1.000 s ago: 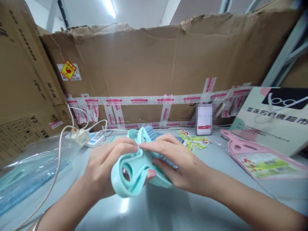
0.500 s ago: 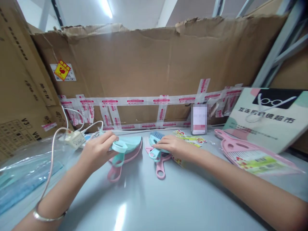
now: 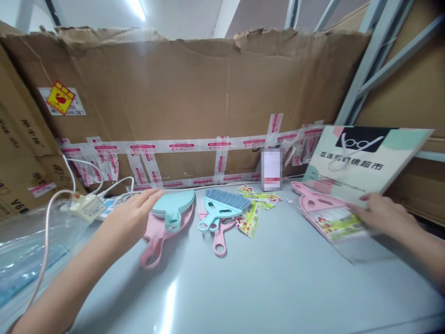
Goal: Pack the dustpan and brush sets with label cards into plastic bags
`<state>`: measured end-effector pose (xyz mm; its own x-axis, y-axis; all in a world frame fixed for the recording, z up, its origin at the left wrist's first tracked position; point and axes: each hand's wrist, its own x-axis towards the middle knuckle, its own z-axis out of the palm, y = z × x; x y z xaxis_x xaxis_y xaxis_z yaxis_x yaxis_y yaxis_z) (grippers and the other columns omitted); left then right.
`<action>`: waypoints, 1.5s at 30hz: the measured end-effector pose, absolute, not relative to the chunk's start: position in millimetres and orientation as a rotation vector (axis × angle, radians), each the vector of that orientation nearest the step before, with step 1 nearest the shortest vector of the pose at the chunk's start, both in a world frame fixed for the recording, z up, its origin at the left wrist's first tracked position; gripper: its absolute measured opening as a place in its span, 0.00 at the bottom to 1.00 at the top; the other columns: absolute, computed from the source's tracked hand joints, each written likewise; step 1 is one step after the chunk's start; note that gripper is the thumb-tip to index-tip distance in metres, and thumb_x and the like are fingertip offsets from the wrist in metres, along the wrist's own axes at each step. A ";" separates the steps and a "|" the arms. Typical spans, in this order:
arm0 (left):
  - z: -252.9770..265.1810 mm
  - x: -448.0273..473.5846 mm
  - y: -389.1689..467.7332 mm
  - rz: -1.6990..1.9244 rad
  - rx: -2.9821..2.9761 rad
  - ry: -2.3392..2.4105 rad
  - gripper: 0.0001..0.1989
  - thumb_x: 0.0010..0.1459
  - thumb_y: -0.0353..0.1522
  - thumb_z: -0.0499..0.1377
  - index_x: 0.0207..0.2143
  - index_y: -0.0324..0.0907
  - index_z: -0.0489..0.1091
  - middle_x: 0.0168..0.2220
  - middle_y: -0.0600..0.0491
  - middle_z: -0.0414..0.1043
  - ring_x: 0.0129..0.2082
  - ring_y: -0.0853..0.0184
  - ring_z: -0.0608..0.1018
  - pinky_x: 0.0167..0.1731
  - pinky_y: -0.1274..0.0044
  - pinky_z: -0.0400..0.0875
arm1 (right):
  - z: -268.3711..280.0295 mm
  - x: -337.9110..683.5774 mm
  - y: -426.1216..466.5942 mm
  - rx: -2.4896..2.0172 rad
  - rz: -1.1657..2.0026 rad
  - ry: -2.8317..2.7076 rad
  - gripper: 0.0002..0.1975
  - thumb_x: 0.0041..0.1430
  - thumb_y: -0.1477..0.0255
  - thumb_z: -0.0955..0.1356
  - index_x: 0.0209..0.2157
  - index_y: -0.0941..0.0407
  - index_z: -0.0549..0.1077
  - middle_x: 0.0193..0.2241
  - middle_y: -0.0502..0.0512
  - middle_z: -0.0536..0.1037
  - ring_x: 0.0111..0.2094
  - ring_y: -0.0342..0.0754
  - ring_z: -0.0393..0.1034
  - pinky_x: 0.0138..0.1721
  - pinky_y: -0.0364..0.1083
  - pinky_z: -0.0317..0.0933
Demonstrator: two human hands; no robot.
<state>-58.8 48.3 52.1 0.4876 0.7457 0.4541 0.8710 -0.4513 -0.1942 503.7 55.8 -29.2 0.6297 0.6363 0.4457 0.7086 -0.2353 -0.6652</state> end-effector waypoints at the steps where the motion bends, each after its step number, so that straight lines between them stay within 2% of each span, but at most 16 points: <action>1: 53.9 -57.6 48.1 -0.489 -2.326 -1.317 0.23 0.53 0.24 0.45 0.51 0.44 0.63 0.52 0.46 0.66 0.47 0.56 0.72 0.41 0.68 0.68 | -35.2 518.2 57.2 -2.066 0.012 -1.029 0.18 0.32 0.68 0.75 0.08 0.52 0.61 0.16 0.65 0.69 0.29 0.62 0.70 0.29 0.58 0.52; 6: 57.1 -48.3 41.3 -0.865 -2.310 -1.163 0.15 0.56 0.30 0.49 0.46 0.45 0.66 0.46 0.48 0.70 0.45 0.59 0.73 0.44 0.69 0.67 | -27.1 527.2 53.0 -2.112 0.226 -1.099 0.16 0.40 0.68 0.71 0.07 0.53 0.66 0.15 0.61 0.71 0.16 0.46 0.64 0.27 0.52 0.55; 9: 56.8 -38.4 35.3 -1.168 -2.322 -1.137 0.13 0.56 0.29 0.51 0.45 0.43 0.66 0.42 0.47 0.71 0.41 0.62 0.74 0.42 0.71 0.68 | 6.2 492.1 39.9 -2.043 0.282 -0.953 0.11 0.43 0.68 0.69 0.13 0.53 0.68 0.17 0.61 0.73 0.16 0.44 0.64 0.26 0.51 0.55; 11: 55.6 -29.1 32.0 -1.337 -2.412 -1.273 0.13 0.57 0.32 0.51 0.45 0.42 0.65 0.41 0.47 0.71 0.39 0.64 0.74 0.37 0.73 0.70 | 29.0 449.8 32.5 -1.887 0.487 -0.978 0.06 0.44 0.67 0.69 0.19 0.52 0.71 0.20 0.58 0.75 0.19 0.44 0.67 0.25 0.49 0.56; 14: 53.0 -14.5 28.1 -1.523 -2.727 -1.716 0.22 0.57 0.38 0.51 0.54 0.45 0.58 0.45 0.46 0.69 0.40 0.63 0.75 0.34 0.72 0.73 | 47.7 364.7 31.7 -1.689 0.756 -1.226 0.09 0.48 0.61 0.66 0.25 0.52 0.70 0.22 0.54 0.75 0.22 0.45 0.69 0.23 0.45 0.57; 18: 51.7 -7.6 26.0 -1.813 -2.957 -2.255 0.44 0.51 0.41 0.58 0.62 0.50 0.32 0.55 0.39 0.60 0.43 0.58 0.75 0.33 0.70 0.74 | 41.2 257.3 46.0 -1.428 0.988 -1.525 0.13 0.48 0.59 0.66 0.22 0.54 0.64 0.18 0.48 0.70 0.19 0.42 0.64 0.18 0.39 0.53; 20: 52.2 -11.4 27.5 -1.832 -2.852 -2.372 0.51 0.46 0.38 0.63 0.61 0.50 0.28 0.55 0.37 0.58 0.45 0.56 0.74 0.34 0.70 0.74 | 35.7 223.5 54.5 -1.364 1.057 -1.620 0.13 0.50 0.61 0.65 0.22 0.55 0.62 0.16 0.46 0.67 0.18 0.40 0.61 0.17 0.38 0.51; 22: 51.9 -17.7 31.2 -1.818 -2.766 -2.366 0.53 0.44 0.35 0.64 0.62 0.49 0.30 0.52 0.37 0.62 0.45 0.56 0.74 0.36 0.70 0.73 | 34.3 206.4 61.0 -1.332 1.096 -1.688 0.12 0.52 0.61 0.65 0.25 0.54 0.62 0.18 0.46 0.67 0.19 0.41 0.60 0.18 0.39 0.52; 26: 46.2 -29.3 44.0 -2.013 -2.531 -2.269 0.48 0.45 0.34 0.63 0.62 0.48 0.37 0.46 0.42 0.66 0.38 0.60 0.76 0.30 0.73 0.73 | 37.3 207.1 59.8 -1.172 0.612 -1.572 0.14 0.49 0.62 0.67 0.35 0.54 0.64 0.34 0.52 0.70 0.32 0.45 0.64 0.29 0.43 0.59; 28: 42.0 -31.6 50.4 -2.226 -2.324 -2.149 0.47 0.43 0.33 0.64 0.61 0.49 0.40 0.46 0.44 0.65 0.36 0.63 0.75 0.30 0.76 0.73 | 34.6 210.8 52.3 -1.064 0.509 -1.493 0.11 0.51 0.62 0.66 0.33 0.54 0.64 0.33 0.52 0.69 0.34 0.44 0.64 0.34 0.44 0.60; 31: 36.8 -28.0 54.5 -2.493 -2.105 -1.978 0.46 0.43 0.33 0.64 0.60 0.51 0.43 0.43 0.48 0.66 0.33 0.68 0.74 0.29 0.78 0.72 | 23.3 205.7 39.6 -1.024 0.997 -1.450 0.12 0.50 0.62 0.67 0.29 0.56 0.66 0.25 0.50 0.70 0.28 0.42 0.66 0.31 0.44 0.61; 34: 33.2 -18.0 51.6 -2.533 -2.041 -1.842 0.42 0.43 0.33 0.64 0.59 0.51 0.47 0.39 0.52 0.67 0.30 0.70 0.72 0.27 0.80 0.71 | 11.6 190.4 30.1 -0.949 1.454 -1.261 0.16 0.46 0.62 0.69 0.32 0.58 0.67 0.26 0.52 0.74 0.26 0.43 0.68 0.26 0.43 0.62; 36: 31.6 -11.7 49.2 -2.428 -2.096 -1.764 0.40 0.43 0.32 0.64 0.58 0.49 0.50 0.28 0.57 0.67 0.24 0.73 0.70 0.23 0.82 0.68 | 7.0 181.6 25.0 -0.926 1.588 -1.129 0.18 0.45 0.61 0.70 0.34 0.59 0.68 0.26 0.53 0.75 0.23 0.43 0.68 0.19 0.41 0.59; 39: 32.1 -7.9 50.9 -2.270 -2.150 -1.695 0.30 0.45 0.32 0.63 0.52 0.44 0.58 0.13 0.66 0.52 0.13 0.77 0.58 0.14 0.87 0.56 | 3.9 176.3 18.7 -0.900 1.721 -0.955 0.19 0.42 0.64 0.73 0.35 0.59 0.69 0.26 0.54 0.77 0.22 0.43 0.69 0.17 0.39 0.60; 42: 39.0 -10.1 58.2 -2.275 -2.076 -1.652 0.16 0.47 0.34 0.62 0.39 0.41 0.65 0.11 0.68 0.45 0.11 0.79 0.51 0.12 0.87 0.47 | 3.2 177.0 16.5 -0.795 1.843 -0.833 0.20 0.40 0.69 0.75 0.37 0.59 0.70 0.29 0.54 0.78 0.26 0.43 0.71 0.24 0.40 0.66; 45: 50.6 -14.5 65.4 -2.421 -1.961 -1.589 0.11 0.46 0.36 0.62 0.30 0.41 0.64 0.11 0.67 0.47 0.10 0.80 0.51 0.11 0.87 0.46 | 3.1 178.4 18.5 -0.726 1.898 -0.788 0.17 0.40 0.70 0.75 0.33 0.59 0.71 0.28 0.53 0.78 0.21 0.40 0.70 0.21 0.37 0.65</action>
